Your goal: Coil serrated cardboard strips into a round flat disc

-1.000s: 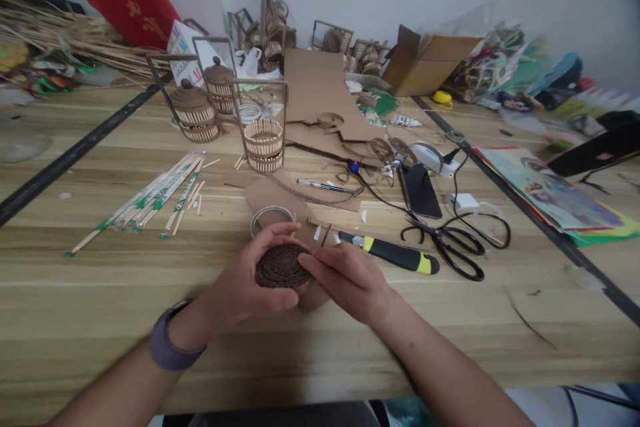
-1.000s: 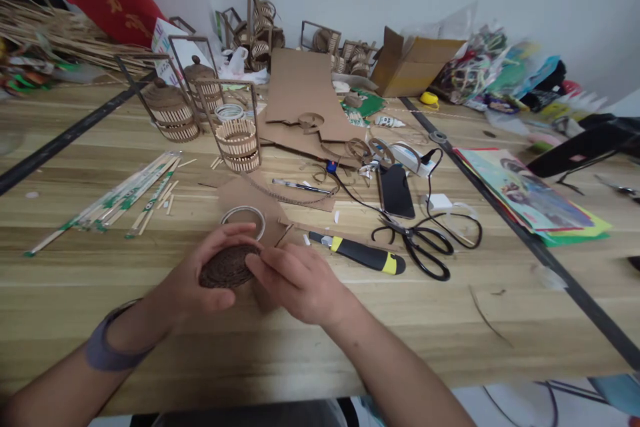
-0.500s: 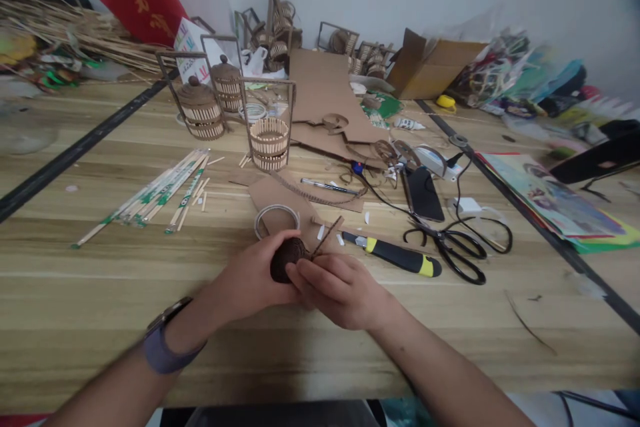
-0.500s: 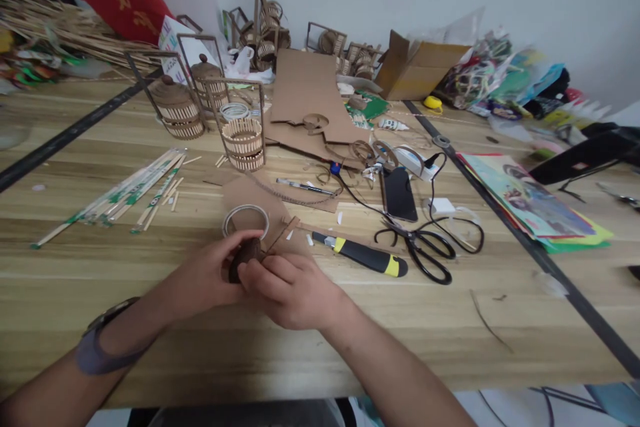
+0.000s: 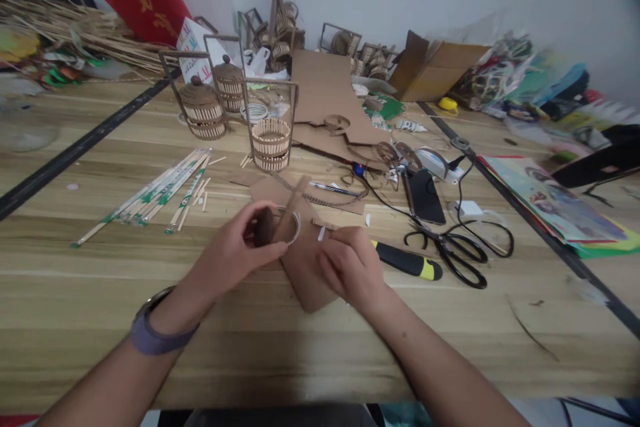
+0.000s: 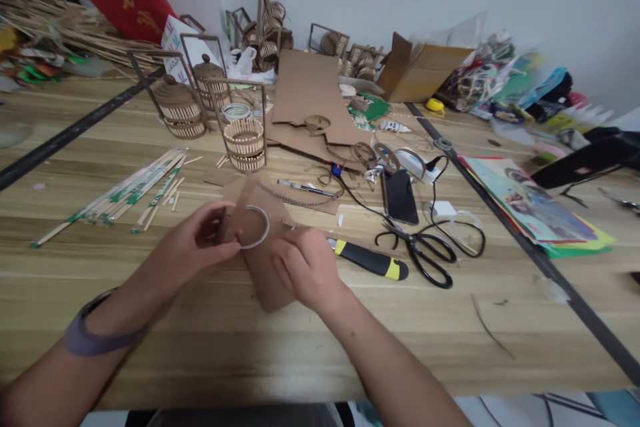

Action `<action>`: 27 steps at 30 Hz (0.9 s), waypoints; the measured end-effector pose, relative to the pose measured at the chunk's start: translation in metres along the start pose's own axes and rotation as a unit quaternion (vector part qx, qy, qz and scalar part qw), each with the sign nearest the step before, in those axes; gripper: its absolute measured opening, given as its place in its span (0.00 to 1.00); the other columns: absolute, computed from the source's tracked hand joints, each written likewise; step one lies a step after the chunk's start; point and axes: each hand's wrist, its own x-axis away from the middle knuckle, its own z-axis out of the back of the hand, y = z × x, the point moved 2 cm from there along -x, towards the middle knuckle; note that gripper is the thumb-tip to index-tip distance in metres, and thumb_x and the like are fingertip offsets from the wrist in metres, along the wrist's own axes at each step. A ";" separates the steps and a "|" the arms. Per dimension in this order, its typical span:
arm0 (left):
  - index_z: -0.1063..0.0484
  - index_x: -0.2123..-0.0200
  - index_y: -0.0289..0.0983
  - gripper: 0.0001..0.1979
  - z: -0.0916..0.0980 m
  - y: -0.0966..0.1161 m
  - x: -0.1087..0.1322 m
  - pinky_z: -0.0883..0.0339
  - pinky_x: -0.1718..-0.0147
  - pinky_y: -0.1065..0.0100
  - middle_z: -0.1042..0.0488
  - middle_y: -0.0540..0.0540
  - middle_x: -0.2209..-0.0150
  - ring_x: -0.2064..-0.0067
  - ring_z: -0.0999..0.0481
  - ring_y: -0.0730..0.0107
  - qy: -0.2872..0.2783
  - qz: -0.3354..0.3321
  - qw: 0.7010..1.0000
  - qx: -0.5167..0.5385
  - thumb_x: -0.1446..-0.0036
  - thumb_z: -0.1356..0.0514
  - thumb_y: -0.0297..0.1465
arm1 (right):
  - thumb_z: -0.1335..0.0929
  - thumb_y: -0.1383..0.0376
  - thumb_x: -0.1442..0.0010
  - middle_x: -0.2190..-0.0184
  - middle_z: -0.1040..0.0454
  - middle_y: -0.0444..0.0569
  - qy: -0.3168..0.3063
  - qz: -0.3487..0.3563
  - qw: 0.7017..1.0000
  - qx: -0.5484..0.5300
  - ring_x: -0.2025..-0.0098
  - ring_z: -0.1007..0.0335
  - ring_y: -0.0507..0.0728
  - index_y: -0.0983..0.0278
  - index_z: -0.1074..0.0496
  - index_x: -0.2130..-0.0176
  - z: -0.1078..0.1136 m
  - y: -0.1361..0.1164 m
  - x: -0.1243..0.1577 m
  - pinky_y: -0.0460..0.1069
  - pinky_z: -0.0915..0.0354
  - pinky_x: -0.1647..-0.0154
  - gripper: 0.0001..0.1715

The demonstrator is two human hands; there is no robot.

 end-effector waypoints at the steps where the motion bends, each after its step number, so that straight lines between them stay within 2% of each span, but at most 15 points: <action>1: 0.33 0.47 0.41 0.29 0.004 0.001 -0.002 0.30 0.52 0.57 0.24 0.45 0.54 0.52 0.24 0.55 0.017 0.008 1.000 0.023 0.52 0.30 0.39 | 0.36 0.71 0.34 0.64 0.23 0.54 0.001 0.005 1.000 0.012 0.60 0.28 0.60 0.64 0.24 0.58 -0.003 0.003 -0.001 0.54 0.30 0.60 0.11; 3: 0.32 0.49 0.40 0.29 0.008 0.003 -0.004 0.30 0.52 0.56 0.24 0.46 0.55 0.53 0.23 0.55 0.034 0.020 0.997 0.063 0.53 0.29 0.39 | 0.37 0.72 0.34 0.58 0.22 0.55 -0.040 0.024 0.999 0.014 0.53 0.30 0.61 0.64 0.26 0.51 -0.012 0.006 -0.004 0.56 0.31 0.53 0.15; 5: 0.31 0.50 0.39 0.28 0.007 0.004 -0.005 0.30 0.52 0.56 0.24 0.46 0.55 0.53 0.23 0.56 0.026 0.024 0.996 0.087 0.55 0.29 0.38 | 0.37 0.73 0.34 0.52 0.22 0.55 -0.095 0.037 0.995 0.007 0.46 0.32 0.63 0.64 0.29 0.45 -0.025 0.005 -0.006 0.58 0.33 0.48 0.19; 7: 0.31 0.51 0.40 0.28 0.005 0.004 -0.004 0.30 0.51 0.56 0.24 0.46 0.55 0.52 0.24 0.55 0.008 0.023 0.996 0.090 0.55 0.29 0.38 | 0.35 0.72 0.34 0.51 0.22 0.54 -0.124 0.026 0.992 0.012 0.42 0.35 0.64 0.63 0.32 0.41 -0.037 0.002 -0.007 0.60 0.35 0.46 0.22; 11: 0.31 0.50 0.40 0.28 0.003 0.003 -0.003 0.30 0.51 0.56 0.23 0.46 0.56 0.50 0.24 0.55 -0.012 0.022 0.996 0.083 0.55 0.29 0.37 | 0.34 0.71 0.34 0.57 0.20 0.53 -0.144 -0.005 0.990 0.005 0.47 0.32 0.63 0.62 0.35 0.40 -0.050 0.001 -0.006 0.59 0.37 0.46 0.24; 13: 0.32 0.50 0.40 0.28 0.004 0.004 -0.003 0.30 0.52 0.57 0.23 0.46 0.56 0.52 0.24 0.56 -0.019 0.019 0.996 0.089 0.54 0.29 0.37 | 0.34 0.71 0.33 0.59 0.20 0.52 -0.140 -0.007 0.990 -0.013 0.52 0.30 0.62 0.62 0.34 0.42 -0.049 0.001 -0.006 0.58 0.37 0.47 0.21; 16: 0.32 0.48 0.40 0.29 0.006 0.005 -0.001 0.28 0.54 0.58 0.23 0.46 0.57 0.54 0.23 0.57 -0.042 0.010 0.996 0.075 0.54 0.30 0.37 | 0.36 0.72 0.34 0.61 0.21 0.52 -0.098 -0.013 0.995 -0.031 0.55 0.30 0.61 0.64 0.31 0.49 -0.040 0.004 -0.007 0.58 0.38 0.49 0.14; 17: 0.33 0.47 0.40 0.30 0.006 0.005 0.000 0.28 0.55 0.59 0.23 0.45 0.56 0.54 0.23 0.56 -0.059 0.007 0.996 0.059 0.53 0.30 0.37 | 0.37 0.73 0.34 0.61 0.21 0.52 -0.077 -0.017 0.996 -0.037 0.56 0.30 0.61 0.64 0.30 0.51 -0.036 0.005 -0.007 0.58 0.38 0.49 0.13; 19: 0.31 0.48 0.41 0.30 0.005 0.007 0.002 0.27 0.55 0.58 0.26 0.42 0.48 0.50 0.24 0.52 -0.118 -0.010 0.993 0.002 0.55 0.30 0.38 | 0.38 0.74 0.35 0.61 0.23 0.52 -0.038 -0.019 0.998 -0.051 0.56 0.30 0.61 0.63 0.31 0.53 -0.027 0.009 -0.007 0.58 0.38 0.50 0.13; 22: 0.27 0.51 0.41 0.29 -0.001 0.010 0.006 0.31 0.46 0.53 0.38 0.40 0.35 0.38 0.34 0.43 -0.223 -0.070 0.963 -0.138 0.59 0.29 0.37 | 0.38 0.73 0.36 0.62 0.25 0.51 -0.009 -0.005 0.998 -0.069 0.55 0.31 0.62 0.61 0.32 0.54 -0.019 0.013 -0.006 0.60 0.37 0.49 0.13; 24: 0.27 0.51 0.40 0.30 -0.007 0.010 0.009 0.36 0.41 0.51 0.38 0.40 0.34 0.36 0.37 0.42 -0.269 -0.104 0.933 -0.214 0.60 0.28 0.38 | 0.37 0.72 0.36 0.62 0.25 0.50 -0.008 0.010 0.997 -0.074 0.55 0.30 0.61 0.60 0.31 0.53 -0.017 0.014 -0.004 0.61 0.38 0.47 0.13; 27: 0.27 0.51 0.40 0.29 -0.014 0.010 0.012 0.34 0.43 0.54 0.31 0.42 0.41 0.42 0.30 0.46 -0.301 -0.129 0.909 -0.258 0.59 0.29 0.38 | 0.37 0.72 0.36 0.62 0.25 0.50 -0.022 0.026 0.995 -0.090 0.54 0.30 0.62 0.58 0.31 0.52 -0.014 0.013 -0.004 0.61 0.37 0.45 0.15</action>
